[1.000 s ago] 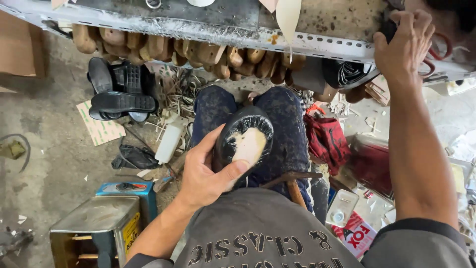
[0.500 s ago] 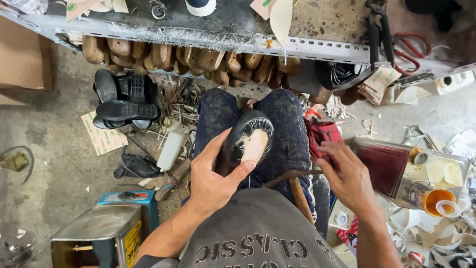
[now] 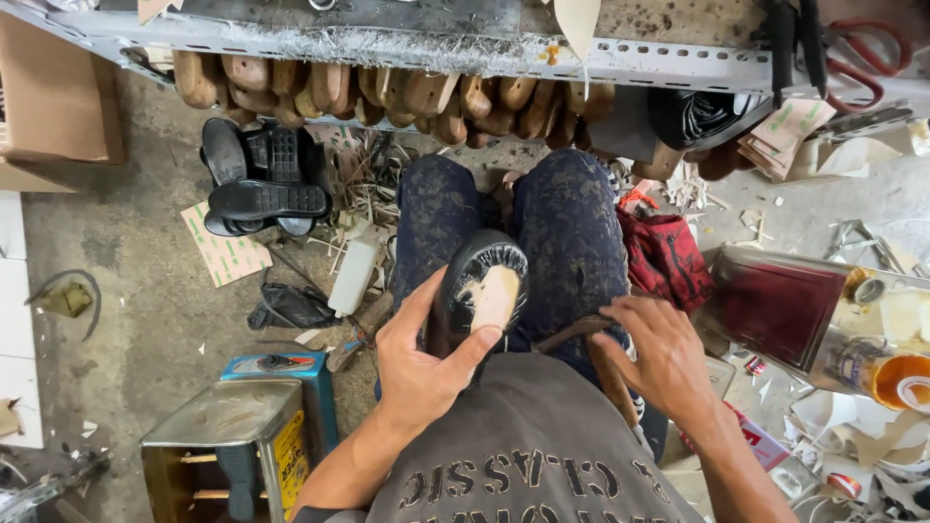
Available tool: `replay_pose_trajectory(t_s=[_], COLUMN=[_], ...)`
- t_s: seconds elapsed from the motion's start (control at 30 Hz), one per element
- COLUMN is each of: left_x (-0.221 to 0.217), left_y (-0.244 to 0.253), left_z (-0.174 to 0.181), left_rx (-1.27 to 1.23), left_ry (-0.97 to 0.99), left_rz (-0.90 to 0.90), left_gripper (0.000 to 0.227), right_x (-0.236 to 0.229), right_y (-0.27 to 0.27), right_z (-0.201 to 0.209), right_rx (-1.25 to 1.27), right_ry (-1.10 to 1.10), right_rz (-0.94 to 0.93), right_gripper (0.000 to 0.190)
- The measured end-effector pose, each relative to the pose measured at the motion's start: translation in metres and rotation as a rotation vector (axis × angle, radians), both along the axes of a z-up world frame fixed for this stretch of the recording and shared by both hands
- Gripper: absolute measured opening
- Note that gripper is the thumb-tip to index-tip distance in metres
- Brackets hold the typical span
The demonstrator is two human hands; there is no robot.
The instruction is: Lasting a leather shoe by pulling the upper over a wooden last and securing it with tools.
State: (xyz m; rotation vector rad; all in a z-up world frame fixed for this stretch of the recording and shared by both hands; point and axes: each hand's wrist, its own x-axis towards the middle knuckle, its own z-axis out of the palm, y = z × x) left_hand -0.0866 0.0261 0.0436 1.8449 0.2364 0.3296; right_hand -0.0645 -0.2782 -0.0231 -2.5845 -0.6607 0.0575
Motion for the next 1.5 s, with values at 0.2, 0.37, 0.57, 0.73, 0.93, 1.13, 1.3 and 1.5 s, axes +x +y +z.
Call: replay_pose_trajectory(t_s=[0.2,0.37,0.57,0.73,0.93,1.13,1.3,1.5], left_x=[0.003,0.01,0.019,0.027,0.039,0.047,0.048,0.009], left_y=[0.002,0.0,0.004,0.005,0.003,-0.001,-0.038,0.009], left_z=[0.015,0.011,-0.001,-0.01,-0.003,0.01,-0.023,0.046], left_rx=[0.086,-0.081,-0.456,-0.455,-0.454,-0.501,-0.893,-0.414], left_ry=[0.149,0.239,0.256,0.34,0.273,0.163,-0.118,0.016], left_rz=[-0.063,-0.059,-0.037,0.003,0.081,0.05,0.081,-0.251], left_gripper=[0.063,0.069,0.055,0.053,0.049,0.048,0.047,0.112], right_x=[-0.054,-0.078,0.001,0.128,0.3,0.298,0.133,0.024], right_y=[0.006,-0.005,-0.004,-0.016,-0.045,-0.024,0.091,0.072], right_z=[0.006,-0.036,0.016,0.03,-0.044,-0.039,-0.014,-0.007], right_rx=[-0.124,-0.315,-0.158,-0.087,0.148,-0.082,1.248,1.287], right_ry=[-0.412,0.486,0.572,0.263,0.04,-0.185,0.698,1.413], right_rz=[-0.185,-0.385,-0.501,-0.627,-0.492,-0.341,0.004,-0.17], right_gripper=[0.036,0.056,0.052,0.046,0.034,0.033,0.066,0.054])
